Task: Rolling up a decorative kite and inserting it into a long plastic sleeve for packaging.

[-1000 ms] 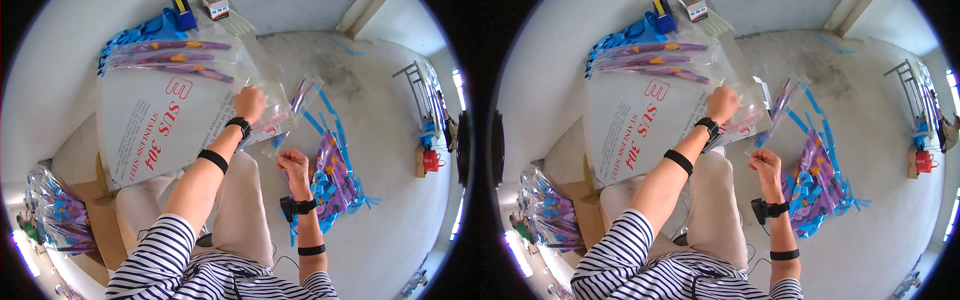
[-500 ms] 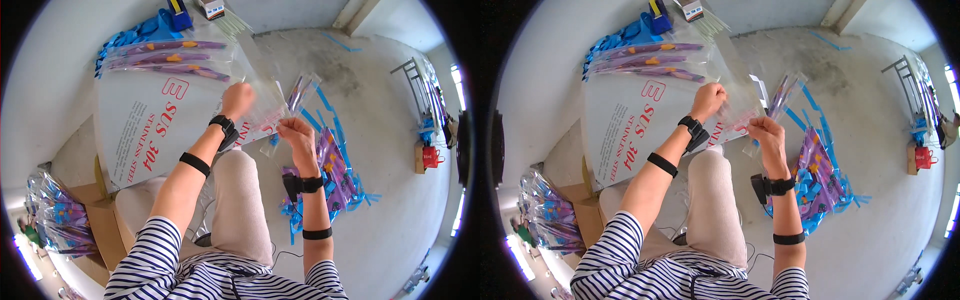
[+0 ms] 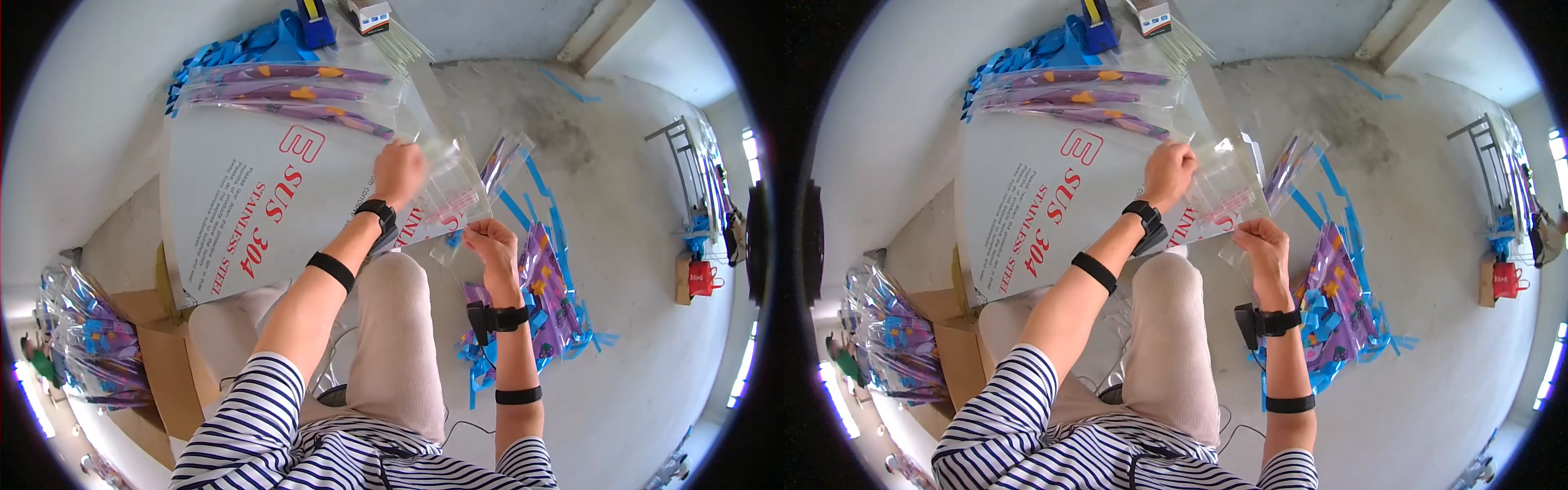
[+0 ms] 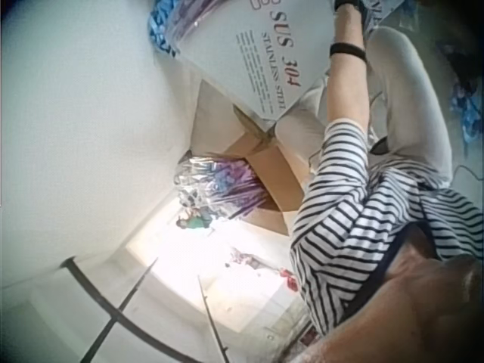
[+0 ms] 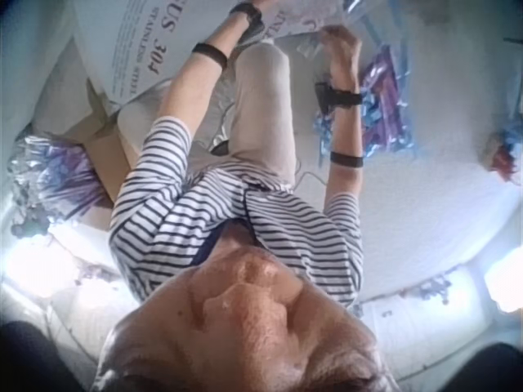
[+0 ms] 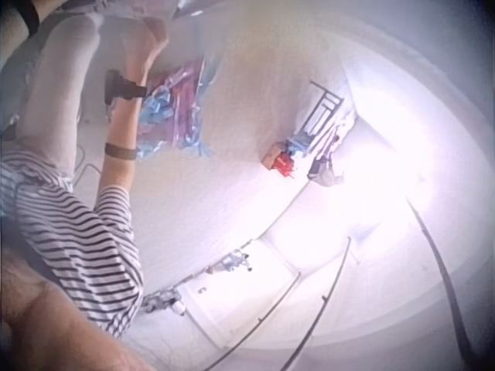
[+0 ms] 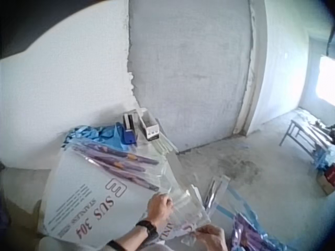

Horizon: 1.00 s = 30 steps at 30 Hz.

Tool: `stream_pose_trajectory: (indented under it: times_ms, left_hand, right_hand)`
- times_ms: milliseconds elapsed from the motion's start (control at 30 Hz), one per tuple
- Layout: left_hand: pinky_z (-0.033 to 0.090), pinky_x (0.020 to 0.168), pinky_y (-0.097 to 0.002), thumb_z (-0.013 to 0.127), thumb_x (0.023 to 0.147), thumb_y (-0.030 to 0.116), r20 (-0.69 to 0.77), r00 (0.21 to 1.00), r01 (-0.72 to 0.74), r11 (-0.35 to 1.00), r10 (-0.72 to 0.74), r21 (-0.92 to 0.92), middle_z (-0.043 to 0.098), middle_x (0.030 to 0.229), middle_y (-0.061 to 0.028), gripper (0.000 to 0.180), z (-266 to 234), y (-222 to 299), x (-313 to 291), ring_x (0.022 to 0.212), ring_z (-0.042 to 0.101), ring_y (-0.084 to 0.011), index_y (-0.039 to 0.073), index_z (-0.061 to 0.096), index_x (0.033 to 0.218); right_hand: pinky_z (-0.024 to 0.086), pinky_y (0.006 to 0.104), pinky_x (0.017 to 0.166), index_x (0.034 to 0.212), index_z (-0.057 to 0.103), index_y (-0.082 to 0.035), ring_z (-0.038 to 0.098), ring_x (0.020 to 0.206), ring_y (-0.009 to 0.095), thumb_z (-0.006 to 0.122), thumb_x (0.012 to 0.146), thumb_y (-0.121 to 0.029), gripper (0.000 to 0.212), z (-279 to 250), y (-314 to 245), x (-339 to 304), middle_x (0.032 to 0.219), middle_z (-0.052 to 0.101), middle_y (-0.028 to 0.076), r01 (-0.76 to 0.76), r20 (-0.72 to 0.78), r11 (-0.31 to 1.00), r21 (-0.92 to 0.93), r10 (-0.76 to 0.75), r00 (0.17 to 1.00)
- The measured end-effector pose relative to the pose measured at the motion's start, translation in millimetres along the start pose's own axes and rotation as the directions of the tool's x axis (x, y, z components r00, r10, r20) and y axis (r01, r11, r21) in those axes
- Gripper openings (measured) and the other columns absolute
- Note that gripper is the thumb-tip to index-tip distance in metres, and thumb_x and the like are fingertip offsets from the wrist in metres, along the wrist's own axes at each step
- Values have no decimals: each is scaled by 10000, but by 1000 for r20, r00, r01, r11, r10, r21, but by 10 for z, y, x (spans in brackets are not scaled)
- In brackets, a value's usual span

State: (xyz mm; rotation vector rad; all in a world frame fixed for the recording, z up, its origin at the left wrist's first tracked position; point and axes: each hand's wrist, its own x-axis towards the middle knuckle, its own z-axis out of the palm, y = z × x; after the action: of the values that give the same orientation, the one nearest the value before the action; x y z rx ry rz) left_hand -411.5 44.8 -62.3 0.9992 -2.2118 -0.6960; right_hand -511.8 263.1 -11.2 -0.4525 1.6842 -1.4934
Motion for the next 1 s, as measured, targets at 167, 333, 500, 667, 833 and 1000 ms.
stream_pose_trajectory:
  times_ms: [167,333,500,667,833,1000]
  left_hand:
    - [482,736,-471,711,791,141,-154,988,19,986,7,168,629,899,-145,125,-116,-88,64,878,603,-358,53,635,838]
    - [487,691,-467,672,813,134,-73,997,49,984,-37,169,619,796,-123,118,-277,-292,197,800,608,-351,36,617,775]
    - [484,682,-469,649,843,120,-5,999,42,996,-42,82,635,858,-142,99,-575,-204,86,816,616,-373,34,615,806]
    - [481,675,-447,648,855,100,-58,998,-26,999,28,26,620,843,-122,93,-968,-146,-250,818,609,-352,35,601,808]
    - [483,704,-424,640,851,77,-32,999,-41,999,42,35,602,828,-111,85,-1406,-40,-933,833,604,-335,22,591,809]
    - [494,712,-373,662,838,44,96,995,-18,983,1,185,633,858,-103,44,-2000,-487,-1888,835,612,-298,18,629,827]
  right_hand:
    - [476,258,730,889,700,23,604,757,110,671,829,-21,80,131,-31,34,813,682,36,13,50,998,63,-16,999]
    - [485,244,739,906,700,15,619,762,112,694,840,-43,88,258,-100,169,828,693,37,46,116,999,-4,-45,992]
    - [450,251,716,883,682,30,571,759,102,662,836,-20,72,232,-236,96,808,655,18,103,93,994,-47,-98,991]
    - [449,246,710,884,684,36,568,755,92,664,841,-25,77,482,-206,127,798,649,14,39,171,999,8,-40,985]
    - [473,253,698,863,677,19,582,762,101,695,808,8,59,807,-142,62,840,638,23,141,286,989,-50,-121,951]
    - [508,296,731,831,647,29,630,789,162,690,758,37,86,1150,-63,-339,945,629,69,302,418,916,-262,-174,892]
